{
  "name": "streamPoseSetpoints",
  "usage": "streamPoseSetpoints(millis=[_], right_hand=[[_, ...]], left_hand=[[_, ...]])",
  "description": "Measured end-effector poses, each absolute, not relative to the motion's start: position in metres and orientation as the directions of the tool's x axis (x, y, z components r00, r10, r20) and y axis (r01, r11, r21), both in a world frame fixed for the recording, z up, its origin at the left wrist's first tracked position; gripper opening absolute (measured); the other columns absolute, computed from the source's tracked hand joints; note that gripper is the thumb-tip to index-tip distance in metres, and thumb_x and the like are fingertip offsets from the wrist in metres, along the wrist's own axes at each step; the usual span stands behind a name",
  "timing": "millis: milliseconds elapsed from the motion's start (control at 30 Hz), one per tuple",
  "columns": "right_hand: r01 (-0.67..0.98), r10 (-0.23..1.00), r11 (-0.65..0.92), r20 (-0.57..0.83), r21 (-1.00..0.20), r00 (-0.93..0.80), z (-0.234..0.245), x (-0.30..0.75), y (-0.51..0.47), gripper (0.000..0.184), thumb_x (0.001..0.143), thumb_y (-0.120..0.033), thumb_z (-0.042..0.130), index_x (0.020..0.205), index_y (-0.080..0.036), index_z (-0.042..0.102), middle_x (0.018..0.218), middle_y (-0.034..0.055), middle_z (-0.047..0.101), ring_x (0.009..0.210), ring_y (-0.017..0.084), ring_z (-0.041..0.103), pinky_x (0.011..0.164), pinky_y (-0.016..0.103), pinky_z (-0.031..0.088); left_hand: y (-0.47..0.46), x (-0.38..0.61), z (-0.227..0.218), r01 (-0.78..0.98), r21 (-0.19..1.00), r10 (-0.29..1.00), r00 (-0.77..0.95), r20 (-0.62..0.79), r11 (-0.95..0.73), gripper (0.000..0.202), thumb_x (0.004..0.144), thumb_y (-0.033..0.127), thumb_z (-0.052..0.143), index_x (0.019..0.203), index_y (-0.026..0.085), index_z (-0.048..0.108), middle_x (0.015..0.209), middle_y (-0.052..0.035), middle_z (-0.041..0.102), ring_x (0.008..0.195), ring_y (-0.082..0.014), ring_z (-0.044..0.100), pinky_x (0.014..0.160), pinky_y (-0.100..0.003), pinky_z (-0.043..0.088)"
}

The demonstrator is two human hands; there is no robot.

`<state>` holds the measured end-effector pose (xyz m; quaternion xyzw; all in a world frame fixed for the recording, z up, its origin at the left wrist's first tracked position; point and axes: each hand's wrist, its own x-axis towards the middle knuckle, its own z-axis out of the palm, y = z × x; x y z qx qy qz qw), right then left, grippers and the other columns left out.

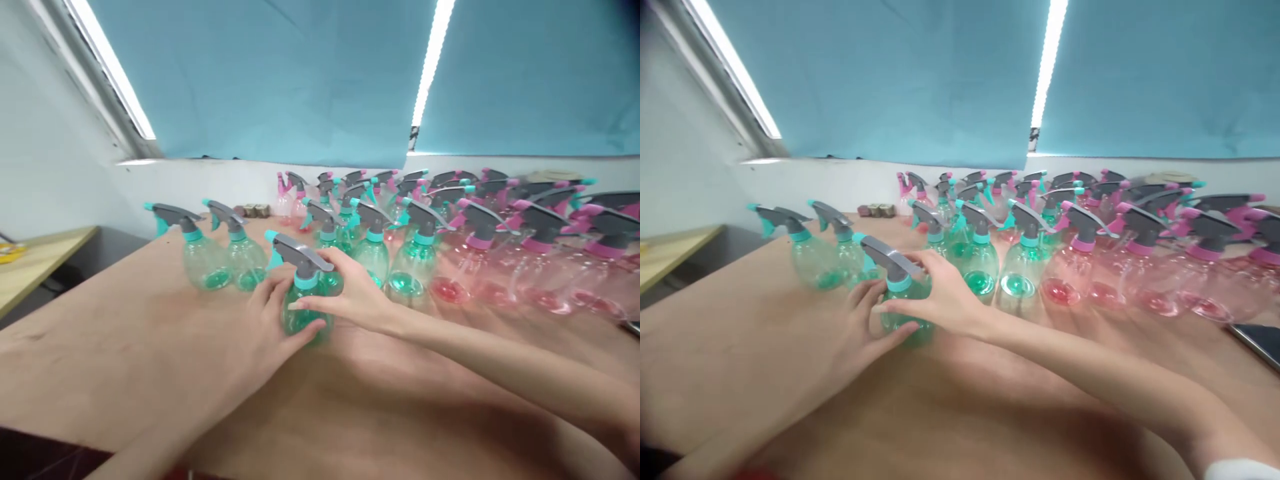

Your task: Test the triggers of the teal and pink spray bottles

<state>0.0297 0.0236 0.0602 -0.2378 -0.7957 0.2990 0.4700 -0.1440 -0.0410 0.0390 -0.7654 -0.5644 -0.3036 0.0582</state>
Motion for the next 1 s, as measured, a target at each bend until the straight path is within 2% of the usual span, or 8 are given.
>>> streamPoseSetpoints(millis=[100,200,333,433,500,700,900,1000], right_hand=[[0.179,0.705,0.677,0.559,-0.714,-0.436,0.056,0.033,0.025,0.054,0.071,-0.042,0.075,0.114,-0.019,0.053,0.112,0.008,0.061,0.102,0.02,0.059,0.089,0.039,0.049],[0.238,0.72,0.67,0.539,-0.703,-0.437,0.053,0.042,0.027,0.046,0.076,-0.042,0.071,0.113,-0.022,0.054,0.113,0.008,0.061,0.102,0.021,0.06,0.087,0.041,0.051],[0.341,0.721,0.685,0.531,-0.644,-0.446,0.05,0.053,0.031,0.033,0.082,-0.039,0.065,0.108,-0.021,0.056,0.106,0.0078,0.064,0.091,0.02,0.064,0.073,0.036,0.055],[0.436,0.713,0.701,0.548,-0.564,-0.438,0.048,0.059,0.036,0.02,0.085,-0.033,0.061,0.1,-0.021,0.057,0.096,0.0058,0.066,0.073,0.016,0.064,0.06,0.031,0.053],[0.482,0.714,0.699,0.555,-0.528,-0.428,0.047,0.062,0.04,0.016,0.085,-0.031,0.059,0.098,-0.02,0.057,0.094,0.0051,0.067,0.068,0.014,0.063,0.059,0.03,0.051],[0.528,0.724,0.687,0.536,-0.5,-0.435,0.048,0.066,0.043,0.015,0.086,-0.032,0.058,0.096,-0.02,0.058,0.09,0.004,0.068,0.065,0.014,0.062,0.059,0.03,0.049],[0.555,0.745,0.665,0.5,-0.5,-0.442,0.05,0.072,0.036,0.014,0.087,-0.033,0.058,0.095,-0.022,0.057,0.092,0.0031,0.068,0.068,0.015,0.063,0.06,0.03,0.047],[0.581,0.766,0.64,0.473,-0.503,-0.434,0.054,0.084,0.026,0.01,0.088,-0.032,0.055,0.095,-0.025,0.056,0.092,0.0035,0.068,0.07,0.016,0.063,0.059,0.03,0.047]], left_hand=[[-0.028,-0.163,0.036,0.93,0.252,0.844,0.101,0.527,-0.269,0.054,0.084,0.055,0.06,0.126,0.027,0.041,0.119,-0.0083,0.053,0.112,-0.0333,0.053,0.094,-0.045,0.045],[-0.013,-0.171,0.039,0.95,0.237,0.867,0.062,0.495,-0.203,0.053,0.085,0.058,0.059,0.122,0.023,0.045,0.115,-0.01,0.056,0.107,-0.0336,0.056,0.089,-0.043,0.047],[0.003,-0.172,0.051,0.993,0.061,0.862,0.06,0.503,-0.104,0.051,0.085,0.054,0.061,0.117,0.015,0.051,0.111,-0.0146,0.059,0.109,-0.0366,0.053,0.09,-0.048,0.042],[0.01,-0.173,0.057,0.997,-0.025,0.847,0.076,0.527,-0.074,0.05,0.084,0.053,0.064,0.113,0.013,0.055,0.11,-0.0155,0.059,0.109,-0.0376,0.051,0.089,-0.048,0.042],[0.014,-0.174,0.059,0.995,-0.062,0.842,0.094,0.532,-0.072,0.051,0.084,0.053,0.064,0.112,0.011,0.057,0.11,-0.017,0.058,0.109,-0.0381,0.05,0.088,-0.049,0.041],[0.026,-0.175,0.061,0.99,-0.119,0.837,0.128,0.532,-0.075,0.05,0.084,0.054,0.063,0.113,0.014,0.058,0.109,-0.0158,0.059,0.106,-0.0375,0.05,0.086,-0.047,0.04],[0.031,-0.174,0.061,0.988,-0.136,0.831,0.137,0.539,-0.075,0.053,0.087,0.053,0.06,0.119,0.011,0.057,0.111,-0.0179,0.057,0.106,-0.0378,0.05,0.087,-0.047,0.039],[0.028,-0.172,0.061,0.987,-0.141,0.828,0.141,0.543,-0.076,0.059,0.088,0.051,0.06,0.125,0.005,0.052,0.11,-0.0205,0.057,0.105,-0.0389,0.049,0.086,-0.047,0.039]])
